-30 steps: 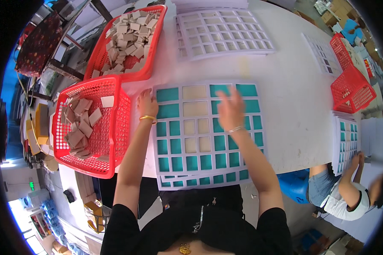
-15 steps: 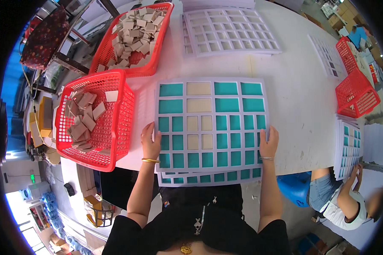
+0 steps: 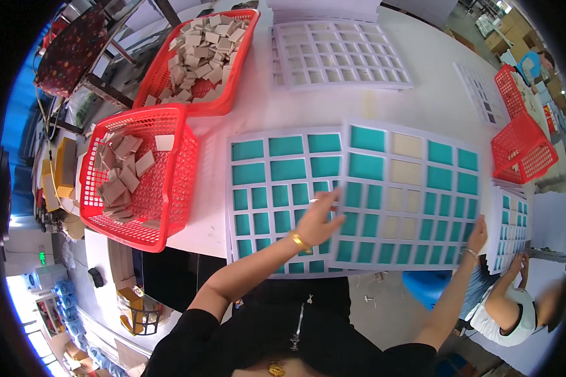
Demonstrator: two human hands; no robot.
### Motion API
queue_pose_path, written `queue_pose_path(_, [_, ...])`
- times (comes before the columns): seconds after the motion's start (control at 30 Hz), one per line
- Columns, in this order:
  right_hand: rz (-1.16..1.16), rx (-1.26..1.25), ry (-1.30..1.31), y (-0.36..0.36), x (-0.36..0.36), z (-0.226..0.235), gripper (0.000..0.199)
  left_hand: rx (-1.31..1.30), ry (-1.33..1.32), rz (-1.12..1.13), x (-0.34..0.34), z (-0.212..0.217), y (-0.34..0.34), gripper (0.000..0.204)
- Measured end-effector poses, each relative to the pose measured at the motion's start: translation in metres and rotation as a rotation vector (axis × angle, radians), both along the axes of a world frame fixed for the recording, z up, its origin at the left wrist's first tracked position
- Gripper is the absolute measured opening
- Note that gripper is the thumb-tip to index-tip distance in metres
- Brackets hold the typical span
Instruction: The person picks small rectangular blocks from red baskets and places them into the compartments of white grid trays. They repeatedly fill the trays, then move completed trays aside to continue with new ones. The process is repetitive and involves handling the blocks one at a time.
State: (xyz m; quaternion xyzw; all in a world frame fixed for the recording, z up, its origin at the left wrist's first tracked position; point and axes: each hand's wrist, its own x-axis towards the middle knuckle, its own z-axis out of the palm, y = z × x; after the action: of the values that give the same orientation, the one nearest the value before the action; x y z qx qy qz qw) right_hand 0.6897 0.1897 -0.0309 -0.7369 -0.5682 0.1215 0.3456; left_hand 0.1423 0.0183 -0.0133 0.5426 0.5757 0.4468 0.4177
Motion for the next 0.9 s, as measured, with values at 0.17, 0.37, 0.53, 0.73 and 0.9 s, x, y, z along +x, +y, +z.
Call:
queue_pose_path(0.17, [-0.029,-0.121,-0.321,0.013,0.047,0.048,0.063,-0.115,-0.12,-0.217,0.054,0.0,0.045,0.074])
queue_pose_path(0.37, [0.033,-0.056,-0.191,0.023,0.014,0.02,0.073,0.164,0.154,-0.054,-0.009,0.031,0.047,0.058])
queue_pose_path(0.53, [0.193,0.093,-0.037,0.032,-0.096,0.027,0.057,0.497,0.277,0.36,-0.148,0.073,0.112,0.037])
queue_pose_path(0.73, [0.525,0.173,0.027,0.009,-0.235,0.091,0.049,-0.016,0.822,0.574,-0.373,0.056,0.185,0.036])
queue_pose_path(0.9, [0.687,0.135,-0.086,-0.011,-0.289,0.113,0.046,-0.478,1.035,0.174,-0.43,-0.004,0.235,0.08])
